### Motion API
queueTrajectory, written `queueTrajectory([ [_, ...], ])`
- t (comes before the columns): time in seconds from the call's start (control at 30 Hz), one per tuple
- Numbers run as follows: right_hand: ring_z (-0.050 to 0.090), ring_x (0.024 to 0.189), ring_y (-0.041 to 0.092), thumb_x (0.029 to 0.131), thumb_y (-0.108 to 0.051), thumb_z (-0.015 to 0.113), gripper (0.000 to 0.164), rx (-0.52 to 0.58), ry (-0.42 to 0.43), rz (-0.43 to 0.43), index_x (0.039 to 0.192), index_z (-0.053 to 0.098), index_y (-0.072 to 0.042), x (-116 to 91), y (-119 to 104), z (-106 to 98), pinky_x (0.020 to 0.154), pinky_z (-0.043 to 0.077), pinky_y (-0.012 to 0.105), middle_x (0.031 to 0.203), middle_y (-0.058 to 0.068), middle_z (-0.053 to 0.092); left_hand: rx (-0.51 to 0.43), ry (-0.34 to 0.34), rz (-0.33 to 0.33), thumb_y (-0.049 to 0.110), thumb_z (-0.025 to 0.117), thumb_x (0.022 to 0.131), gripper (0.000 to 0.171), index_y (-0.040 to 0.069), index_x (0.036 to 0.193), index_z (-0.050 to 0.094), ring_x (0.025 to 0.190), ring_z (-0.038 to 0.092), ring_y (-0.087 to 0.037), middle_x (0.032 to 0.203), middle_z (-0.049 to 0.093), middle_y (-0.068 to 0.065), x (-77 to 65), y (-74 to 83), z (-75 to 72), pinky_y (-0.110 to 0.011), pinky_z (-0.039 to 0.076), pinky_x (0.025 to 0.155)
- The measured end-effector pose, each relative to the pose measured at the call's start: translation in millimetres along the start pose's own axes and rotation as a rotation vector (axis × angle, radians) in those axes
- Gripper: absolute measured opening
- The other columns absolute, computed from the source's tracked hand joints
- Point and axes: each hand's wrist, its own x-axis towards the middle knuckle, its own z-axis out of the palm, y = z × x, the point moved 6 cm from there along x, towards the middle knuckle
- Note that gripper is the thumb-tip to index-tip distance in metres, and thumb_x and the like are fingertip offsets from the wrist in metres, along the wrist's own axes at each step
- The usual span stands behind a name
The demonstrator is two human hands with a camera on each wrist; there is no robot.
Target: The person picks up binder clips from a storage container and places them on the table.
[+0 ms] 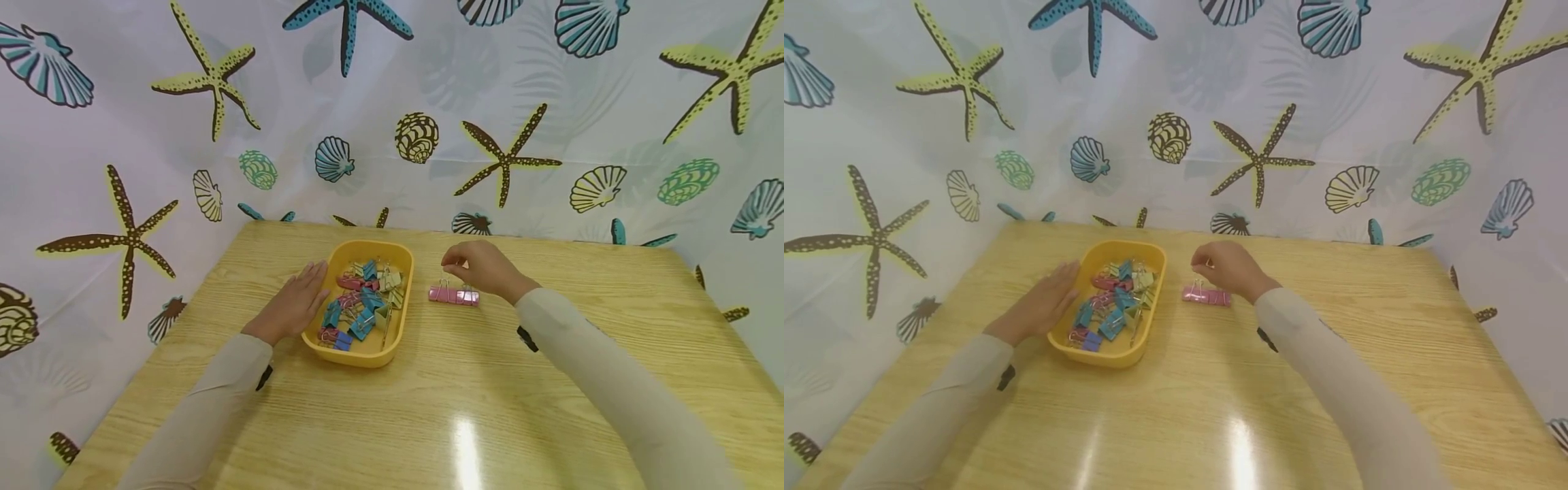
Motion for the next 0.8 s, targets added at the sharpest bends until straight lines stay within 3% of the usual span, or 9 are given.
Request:
queueTrajectory([
  [0.37,0.063,0.092,0.019,0.091,-0.016,0.068,0.011,-0.165,-0.102,-0.358,0.099,0.074,-0.012,16,-94,-10,0.085,0.051,0.036,0.097,0.001,0.071,-0.002,0.023,0.013,0.031,0.027,0.107,0.059,0.0,0.153,0.007,0.146,0.006,-0.035,0.159,0.01,-0.017,-0.4,0.8,-2.5,-0.058,0.012,0.115],
  [0.57,0.062,0.097,0.017,0.087,-0.015,0.072,0.013,-0.249,-0.242,-0.446,0.1,0.074,-0.015,22,-137,-2,0.087,0.051,0.034,0.101,-0.002,0.07,-0.003,0.025,0.014,0.031,0.027,0.107,0.059,0.0,0.153,0.007,0.146,0.006,-0.036,0.159,0.009,-0.017,-0.3,1.5,-4.7,-0.058,0.012,0.115],
  [0.8,0.061,0.093,0.018,0.085,-0.013,0.073,0.013,-0.509,-0.37,-0.574,0.098,0.076,-0.017,19,-169,22,0.086,0.051,0.032,0.099,-0.003,0.071,-0.016,0.014,0.006,0.032,0.027,0.107,0.059,0.002,0.154,0.005,0.147,0.005,-0.034,0.16,0.008,-0.016,-1.4,-0.2,-2.4,-0.057,0.011,0.115],
])
